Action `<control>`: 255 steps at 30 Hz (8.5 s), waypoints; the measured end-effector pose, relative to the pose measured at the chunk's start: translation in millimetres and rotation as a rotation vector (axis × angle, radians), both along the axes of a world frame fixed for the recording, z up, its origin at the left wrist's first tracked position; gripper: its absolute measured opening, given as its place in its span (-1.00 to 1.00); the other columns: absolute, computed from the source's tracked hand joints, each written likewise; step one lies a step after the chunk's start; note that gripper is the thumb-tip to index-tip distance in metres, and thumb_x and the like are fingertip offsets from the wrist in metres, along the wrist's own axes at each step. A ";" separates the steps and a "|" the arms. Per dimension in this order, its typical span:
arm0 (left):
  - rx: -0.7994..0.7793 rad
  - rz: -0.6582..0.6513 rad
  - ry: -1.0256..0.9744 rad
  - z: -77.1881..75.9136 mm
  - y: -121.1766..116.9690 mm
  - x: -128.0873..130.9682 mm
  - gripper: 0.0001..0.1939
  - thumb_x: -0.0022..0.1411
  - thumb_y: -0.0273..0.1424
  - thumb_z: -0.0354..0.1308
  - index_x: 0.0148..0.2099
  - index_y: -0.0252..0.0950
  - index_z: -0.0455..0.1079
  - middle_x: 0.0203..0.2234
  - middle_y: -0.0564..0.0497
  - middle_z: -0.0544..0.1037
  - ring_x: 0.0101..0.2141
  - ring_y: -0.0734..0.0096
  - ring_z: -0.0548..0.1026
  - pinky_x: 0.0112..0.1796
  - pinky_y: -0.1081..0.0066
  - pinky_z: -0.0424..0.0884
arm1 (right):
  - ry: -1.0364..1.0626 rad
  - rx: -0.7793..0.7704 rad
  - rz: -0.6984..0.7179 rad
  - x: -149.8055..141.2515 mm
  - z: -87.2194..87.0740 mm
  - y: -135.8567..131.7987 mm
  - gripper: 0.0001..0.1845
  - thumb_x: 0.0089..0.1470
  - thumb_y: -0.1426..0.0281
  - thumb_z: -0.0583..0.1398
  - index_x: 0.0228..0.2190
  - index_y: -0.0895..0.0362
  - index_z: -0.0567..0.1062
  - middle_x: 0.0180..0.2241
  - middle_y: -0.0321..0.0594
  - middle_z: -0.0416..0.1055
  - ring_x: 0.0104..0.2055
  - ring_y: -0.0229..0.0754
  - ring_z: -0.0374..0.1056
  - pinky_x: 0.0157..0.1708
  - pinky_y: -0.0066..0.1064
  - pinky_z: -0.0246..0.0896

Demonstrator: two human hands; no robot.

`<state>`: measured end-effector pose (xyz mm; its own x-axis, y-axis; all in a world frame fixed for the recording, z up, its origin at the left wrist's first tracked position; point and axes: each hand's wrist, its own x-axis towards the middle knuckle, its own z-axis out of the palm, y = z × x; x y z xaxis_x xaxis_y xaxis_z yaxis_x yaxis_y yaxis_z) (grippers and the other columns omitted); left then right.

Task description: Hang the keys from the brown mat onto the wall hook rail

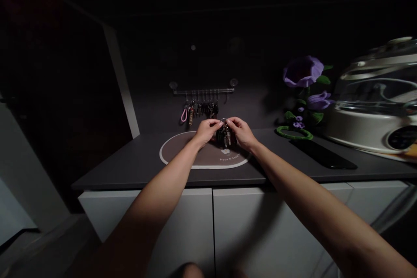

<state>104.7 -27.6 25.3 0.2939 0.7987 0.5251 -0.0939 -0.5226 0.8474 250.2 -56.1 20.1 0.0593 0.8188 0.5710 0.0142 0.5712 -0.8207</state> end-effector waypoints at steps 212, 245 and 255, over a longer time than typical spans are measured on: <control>-0.415 0.233 -0.185 -19.2 25.6 2.9 -0.92 0.06 -0.49 0.09 -0.44 -0.41 0.37 -0.61 0.05 0.39 -0.66 0.67 0.27 -0.63 0.60 0.12 | 0.179 -0.310 -0.318 25.2 76.7 98.8 -0.85 -0.13 0.61 0.07 -0.63 0.20 0.31 -0.75 -0.34 0.25 -0.69 -0.40 0.21 -0.63 -0.58 0.15; -0.043 0.081 0.117 -18.0 -60.5 -95.7 0.11 -0.20 -0.58 0.23 0.28 -0.17 -0.37 -0.60 0.23 0.34 -0.55 0.63 0.29 -0.40 0.60 0.23 | -0.263 -0.036 -0.065 -26.0 -9.7 -56.9 0.14 -0.22 0.42 0.23 0.19 0.09 -0.41 -0.61 -0.48 0.20 -0.57 -0.36 0.08 -0.51 -0.55 0.12; 0.008 0.053 0.190 -22.2 -63.6 -98.7 0.11 -0.21 -0.56 0.23 0.28 -0.19 -0.37 -0.61 0.23 0.34 -0.56 0.63 0.29 -0.40 0.60 0.22 | -0.351 0.029 -0.099 -27.4 -11.2 -61.0 0.03 -0.17 0.39 0.20 0.20 0.13 -0.28 -0.59 -0.44 0.24 -0.57 -0.37 0.08 -0.46 -0.52 0.14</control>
